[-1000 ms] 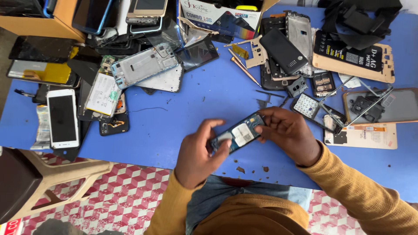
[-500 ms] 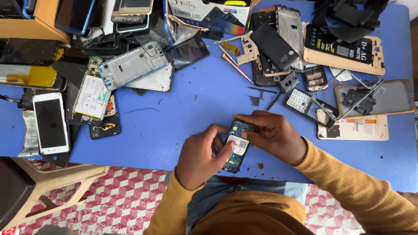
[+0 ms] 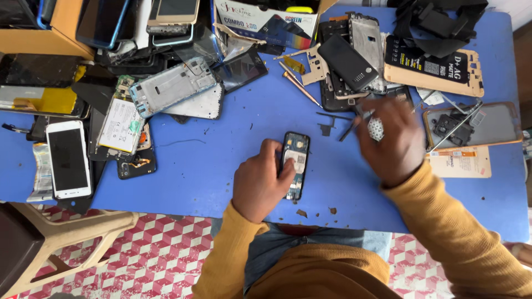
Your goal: The person repairs a mobile phone by connecting a ribbon cable to the motherboard and securing it with a metal bracket. They then reassemble the phone by placing the battery and keypad assembly back into the casing.
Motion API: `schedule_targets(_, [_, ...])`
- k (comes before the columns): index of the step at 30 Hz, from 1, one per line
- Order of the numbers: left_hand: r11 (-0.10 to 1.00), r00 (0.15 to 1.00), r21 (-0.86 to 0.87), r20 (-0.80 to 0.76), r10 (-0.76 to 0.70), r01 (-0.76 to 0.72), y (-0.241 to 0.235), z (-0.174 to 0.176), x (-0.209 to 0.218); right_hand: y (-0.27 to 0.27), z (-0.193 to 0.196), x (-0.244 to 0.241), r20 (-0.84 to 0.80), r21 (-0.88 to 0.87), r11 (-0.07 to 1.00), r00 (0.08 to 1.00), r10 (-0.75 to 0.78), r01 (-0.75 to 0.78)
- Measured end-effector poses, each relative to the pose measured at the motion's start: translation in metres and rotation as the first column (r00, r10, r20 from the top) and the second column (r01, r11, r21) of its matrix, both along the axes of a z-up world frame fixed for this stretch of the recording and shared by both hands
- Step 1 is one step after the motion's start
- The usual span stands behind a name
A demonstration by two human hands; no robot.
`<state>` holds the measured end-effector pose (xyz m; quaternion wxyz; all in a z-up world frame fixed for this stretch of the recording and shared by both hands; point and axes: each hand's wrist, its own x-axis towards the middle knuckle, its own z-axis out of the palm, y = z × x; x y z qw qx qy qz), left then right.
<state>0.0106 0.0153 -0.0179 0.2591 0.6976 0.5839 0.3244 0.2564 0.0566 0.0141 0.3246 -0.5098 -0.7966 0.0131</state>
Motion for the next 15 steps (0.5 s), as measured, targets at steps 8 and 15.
schedule_targets(8, [0.999,0.970,0.029,-0.239,0.048,-0.042,0.002,0.010,0.010,0.014,-0.007,0.008,0.249,0.065,0.966,0.934,-0.258,0.249])
schedule_targets(15, [0.993,0.985,0.110,-0.163,0.053,-0.035,-0.007,0.006,0.005,0.010,-0.016,0.009,0.224,0.035,0.988,0.962,-0.153,0.149])
